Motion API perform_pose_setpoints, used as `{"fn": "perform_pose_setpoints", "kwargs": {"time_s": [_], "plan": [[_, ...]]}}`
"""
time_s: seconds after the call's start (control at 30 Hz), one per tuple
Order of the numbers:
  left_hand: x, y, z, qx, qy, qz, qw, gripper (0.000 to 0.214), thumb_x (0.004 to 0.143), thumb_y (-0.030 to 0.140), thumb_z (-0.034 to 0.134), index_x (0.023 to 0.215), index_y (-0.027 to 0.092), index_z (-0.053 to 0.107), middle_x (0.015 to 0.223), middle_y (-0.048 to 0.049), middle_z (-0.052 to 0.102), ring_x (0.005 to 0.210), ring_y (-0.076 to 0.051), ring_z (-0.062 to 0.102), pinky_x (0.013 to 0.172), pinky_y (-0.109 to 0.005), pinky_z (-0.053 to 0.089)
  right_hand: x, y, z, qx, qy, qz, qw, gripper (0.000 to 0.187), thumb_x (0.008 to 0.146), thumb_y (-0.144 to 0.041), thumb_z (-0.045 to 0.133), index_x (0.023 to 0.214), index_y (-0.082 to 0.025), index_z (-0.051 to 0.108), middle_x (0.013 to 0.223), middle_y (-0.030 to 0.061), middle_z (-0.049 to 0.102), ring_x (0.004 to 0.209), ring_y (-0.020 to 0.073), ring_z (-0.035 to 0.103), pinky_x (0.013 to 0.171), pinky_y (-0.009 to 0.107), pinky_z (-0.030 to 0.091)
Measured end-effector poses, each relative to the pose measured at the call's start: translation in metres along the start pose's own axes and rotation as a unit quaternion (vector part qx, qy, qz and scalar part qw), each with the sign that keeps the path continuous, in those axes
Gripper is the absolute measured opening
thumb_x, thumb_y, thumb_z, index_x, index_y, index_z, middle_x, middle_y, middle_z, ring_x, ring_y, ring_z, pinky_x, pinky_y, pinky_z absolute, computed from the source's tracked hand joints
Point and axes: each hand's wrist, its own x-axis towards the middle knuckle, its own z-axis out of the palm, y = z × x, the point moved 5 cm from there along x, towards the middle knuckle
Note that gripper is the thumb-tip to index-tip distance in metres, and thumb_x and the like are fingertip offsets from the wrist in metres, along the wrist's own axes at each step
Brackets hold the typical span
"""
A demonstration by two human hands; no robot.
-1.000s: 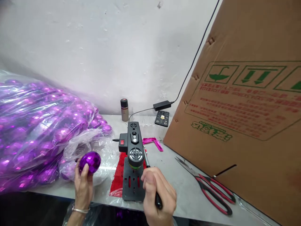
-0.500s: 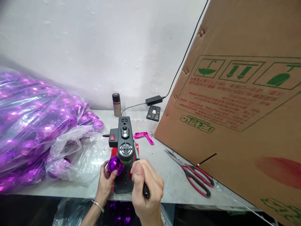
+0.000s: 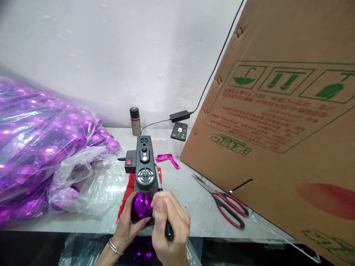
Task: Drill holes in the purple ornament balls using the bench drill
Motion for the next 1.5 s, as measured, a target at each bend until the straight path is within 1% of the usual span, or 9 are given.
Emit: {"fn": "perform_pose_setpoints", "kwargs": {"time_s": [0.1,0.3,0.5,0.7,0.8,0.9,1.0,1.23,1.5], "plan": [[-0.001,0.002,0.001,-0.002,-0.027,0.011,1.000,0.083,0.086,0.039,0.086,0.158,0.021,0.047,0.160,-0.0224,0.063,0.151,-0.043,0.060,0.125,-0.063,0.051,-0.001,0.001,-0.001,0.000,0.001,0.006,1.000,0.032,0.106,-0.001,0.048,0.081,-0.022,0.053,0.071,-0.0018,0.056,0.062,0.0107,0.056,0.055,0.025,0.043],[0.017,0.011,0.003,0.006,-0.024,-0.047,0.999,0.078,0.085,0.040,0.082,0.154,0.019,0.052,0.151,-0.0205,0.068,0.144,-0.041,0.065,0.123,-0.064,0.053,-0.003,0.003,-0.001,0.003,-0.003,0.012,1.000,0.031,0.106,-0.003,0.049,0.082,-0.021,0.055,0.073,-0.0009,0.059,0.063,0.0113,0.057,0.056,0.025,0.044],[0.034,0.004,0.014,0.005,-0.028,-0.097,0.995,0.090,0.069,0.050,0.087,0.146,0.015,0.057,0.147,-0.0232,0.067,0.147,-0.050,0.058,0.125,-0.076,0.043,-0.001,0.000,-0.001,0.005,-0.003,0.014,1.000,0.032,0.107,-0.003,0.048,0.082,-0.022,0.054,0.070,-0.0020,0.058,0.063,0.0105,0.057,0.056,0.023,0.044],[0.032,-0.001,0.013,-0.004,-0.039,-0.100,0.994,0.092,0.063,0.049,0.089,0.144,0.016,0.058,0.144,-0.0220,0.067,0.146,-0.051,0.058,0.126,-0.076,0.042,-0.009,0.004,-0.002,-0.003,-0.003,0.010,1.000,0.032,0.105,-0.002,0.049,0.080,-0.021,0.056,0.069,-0.0011,0.059,0.060,0.0126,0.059,0.054,0.026,0.044],[0.031,-0.003,0.014,-0.012,-0.037,-0.107,0.993,0.092,0.062,0.044,0.088,0.144,0.017,0.058,0.145,-0.0218,0.067,0.147,-0.051,0.057,0.126,-0.076,0.041,-0.017,0.008,-0.001,-0.012,0.014,-0.017,1.000,0.034,0.106,-0.003,0.047,0.078,-0.022,0.052,0.066,-0.0022,0.055,0.057,0.0119,0.057,0.053,0.026,0.043],[0.030,-0.003,0.016,-0.021,-0.039,-0.103,0.994,0.089,0.062,0.042,0.086,0.143,0.016,0.059,0.144,-0.0218,0.067,0.146,-0.051,0.057,0.127,-0.077,0.039,-0.024,0.013,0.000,-0.019,0.038,-0.034,0.999,0.037,0.109,-0.008,0.045,0.076,-0.022,0.051,0.066,-0.0029,0.054,0.053,0.0104,0.054,0.052,0.026,0.040],[0.029,-0.003,0.016,-0.027,-0.041,-0.102,0.994,0.089,0.062,0.041,0.087,0.143,0.015,0.059,0.141,-0.0204,0.068,0.142,-0.049,0.060,0.126,-0.075,0.041,-0.028,0.016,0.002,-0.025,0.050,-0.024,0.998,0.041,0.112,-0.015,0.044,0.073,-0.022,0.049,0.065,-0.0032,0.055,0.052,0.0102,0.053,0.052,0.027,0.039],[0.027,-0.007,0.019,-0.016,-0.039,-0.104,0.994,0.091,0.062,0.044,0.087,0.143,0.014,0.059,0.142,-0.0219,0.066,0.146,-0.051,0.056,0.127,-0.076,0.040,-0.033,0.019,-0.002,-0.070,0.051,-0.021,0.996,0.046,0.116,-0.025,0.045,0.071,-0.023,0.051,0.064,-0.0046,0.058,0.053,0.0109,0.053,0.070,0.030,0.051],[0.030,-0.003,0.017,-0.004,-0.031,-0.118,0.993,0.092,0.058,0.042,0.089,0.141,0.015,0.061,0.140,-0.0209,0.069,0.144,-0.052,0.058,0.125,-0.076,0.043,-0.036,0.022,-0.001,-0.065,0.045,-0.029,0.996,0.045,0.116,-0.025,0.043,0.071,-0.024,0.051,0.064,-0.0042,0.057,0.052,0.0112,0.053,0.063,0.028,0.049]]}}
